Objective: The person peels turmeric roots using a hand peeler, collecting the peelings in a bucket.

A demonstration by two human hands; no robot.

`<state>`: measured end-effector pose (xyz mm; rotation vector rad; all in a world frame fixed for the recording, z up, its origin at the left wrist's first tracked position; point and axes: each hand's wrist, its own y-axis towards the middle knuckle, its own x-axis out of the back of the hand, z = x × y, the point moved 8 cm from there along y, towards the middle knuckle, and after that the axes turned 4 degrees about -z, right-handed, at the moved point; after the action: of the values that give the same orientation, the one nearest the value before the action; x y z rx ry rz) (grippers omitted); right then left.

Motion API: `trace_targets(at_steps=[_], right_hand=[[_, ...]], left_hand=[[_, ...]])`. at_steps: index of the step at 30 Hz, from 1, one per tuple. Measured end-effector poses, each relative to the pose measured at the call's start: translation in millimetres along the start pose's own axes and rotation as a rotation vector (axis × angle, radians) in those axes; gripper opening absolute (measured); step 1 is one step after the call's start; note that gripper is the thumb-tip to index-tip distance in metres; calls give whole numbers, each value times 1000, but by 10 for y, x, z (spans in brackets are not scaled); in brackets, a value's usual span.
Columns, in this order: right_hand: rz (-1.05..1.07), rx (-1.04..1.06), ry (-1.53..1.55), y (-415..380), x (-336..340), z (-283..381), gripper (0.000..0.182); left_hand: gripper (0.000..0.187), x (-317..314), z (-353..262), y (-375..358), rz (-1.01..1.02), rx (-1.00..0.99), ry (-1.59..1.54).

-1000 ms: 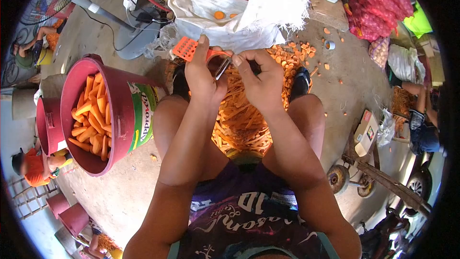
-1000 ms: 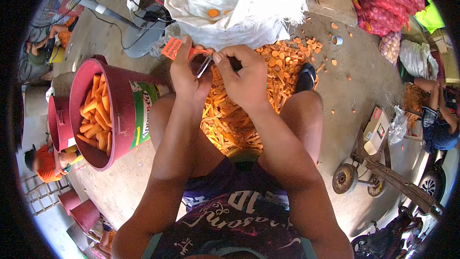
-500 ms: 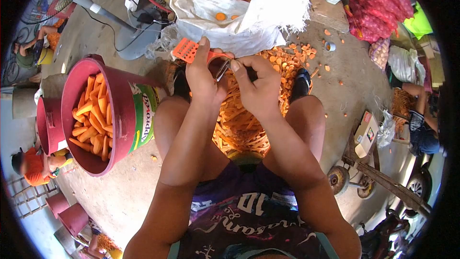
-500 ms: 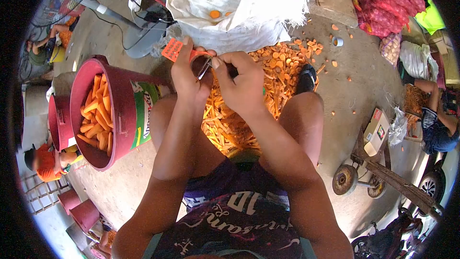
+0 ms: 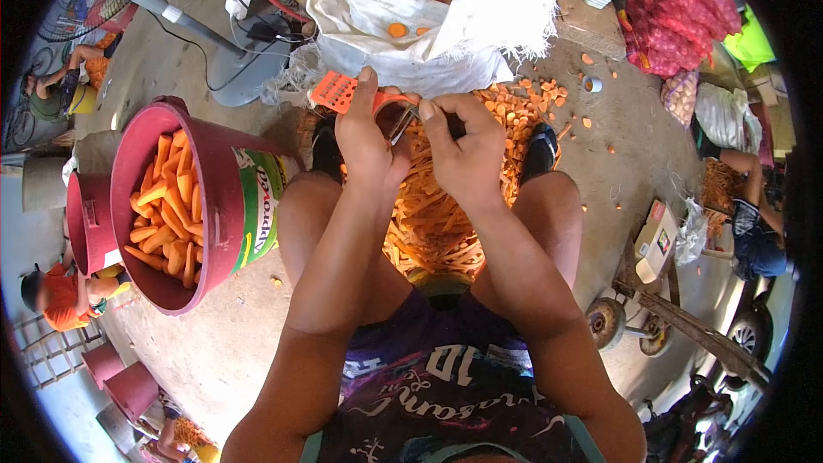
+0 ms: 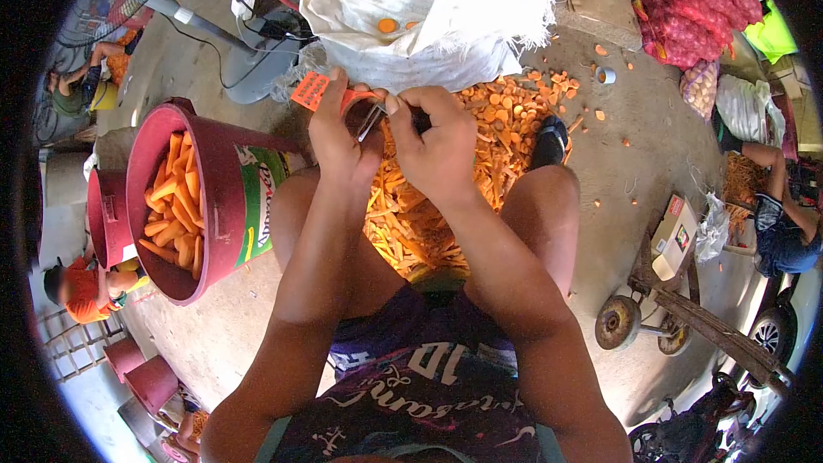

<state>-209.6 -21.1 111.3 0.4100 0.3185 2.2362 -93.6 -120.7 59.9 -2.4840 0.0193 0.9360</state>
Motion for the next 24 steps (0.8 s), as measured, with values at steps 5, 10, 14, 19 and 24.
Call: trace_targets(at_steps=[5,10,14,19,24], right_hand=[[18,56,8,-94,-42,134,9],[68,55,98,-234,-146,145,8],[2,53,-1,-75,-39,76,7],[20,142,-13,-159,-93,159,9],[-7,32,-7,-95,-37,24,8]], left_hand=[[32,33,18,22,10,8,27],[35,80,-9,44,-45,18,38],[35,0,13,-12,18,49,1],[18,-24,42,-21,37,73,-59],[25,-4,60,-11,1,85,-47]])
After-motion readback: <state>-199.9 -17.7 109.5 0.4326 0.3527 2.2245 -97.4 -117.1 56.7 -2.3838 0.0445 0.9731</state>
